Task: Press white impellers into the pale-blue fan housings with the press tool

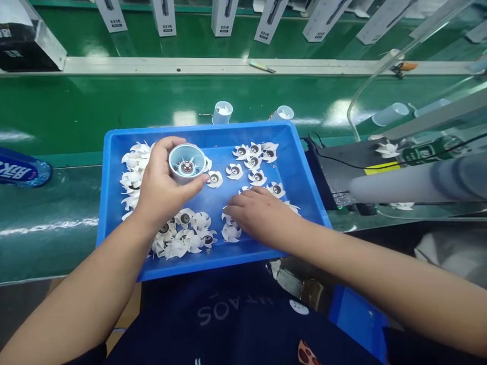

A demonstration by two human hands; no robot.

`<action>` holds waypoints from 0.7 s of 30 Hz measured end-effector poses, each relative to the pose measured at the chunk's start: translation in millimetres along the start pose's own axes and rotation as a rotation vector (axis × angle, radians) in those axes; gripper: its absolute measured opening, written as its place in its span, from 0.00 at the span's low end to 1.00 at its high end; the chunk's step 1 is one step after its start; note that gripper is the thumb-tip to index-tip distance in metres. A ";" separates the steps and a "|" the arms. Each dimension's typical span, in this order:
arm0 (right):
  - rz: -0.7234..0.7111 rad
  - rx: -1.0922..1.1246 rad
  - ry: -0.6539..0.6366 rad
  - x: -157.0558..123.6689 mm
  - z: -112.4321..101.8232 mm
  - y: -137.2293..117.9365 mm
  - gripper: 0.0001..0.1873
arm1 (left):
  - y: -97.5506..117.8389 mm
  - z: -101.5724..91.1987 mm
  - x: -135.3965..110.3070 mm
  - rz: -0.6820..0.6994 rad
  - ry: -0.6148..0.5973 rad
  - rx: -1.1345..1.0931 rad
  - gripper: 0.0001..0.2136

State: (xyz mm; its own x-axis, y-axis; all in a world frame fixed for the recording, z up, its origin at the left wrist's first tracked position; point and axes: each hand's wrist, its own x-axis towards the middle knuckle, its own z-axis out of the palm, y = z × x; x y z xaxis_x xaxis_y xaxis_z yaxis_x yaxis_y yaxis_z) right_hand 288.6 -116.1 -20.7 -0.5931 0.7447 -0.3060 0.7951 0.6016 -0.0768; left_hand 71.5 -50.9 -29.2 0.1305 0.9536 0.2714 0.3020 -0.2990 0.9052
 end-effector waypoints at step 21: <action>-0.015 2.371 0.289 -19.8 7.4 -6.8 0.21 | 13.4 0.2 -23.3 0.410 -0.391 0.264 0.26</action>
State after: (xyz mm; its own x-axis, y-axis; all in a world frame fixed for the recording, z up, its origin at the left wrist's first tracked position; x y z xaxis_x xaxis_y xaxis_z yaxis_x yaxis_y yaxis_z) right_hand 295.9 -137.1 -21.2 -0.4283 0.8752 -0.2250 -0.5999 -0.4616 -0.6535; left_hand 72.8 -77.2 -23.5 0.6062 0.6904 0.3948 0.3707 -0.6844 0.6278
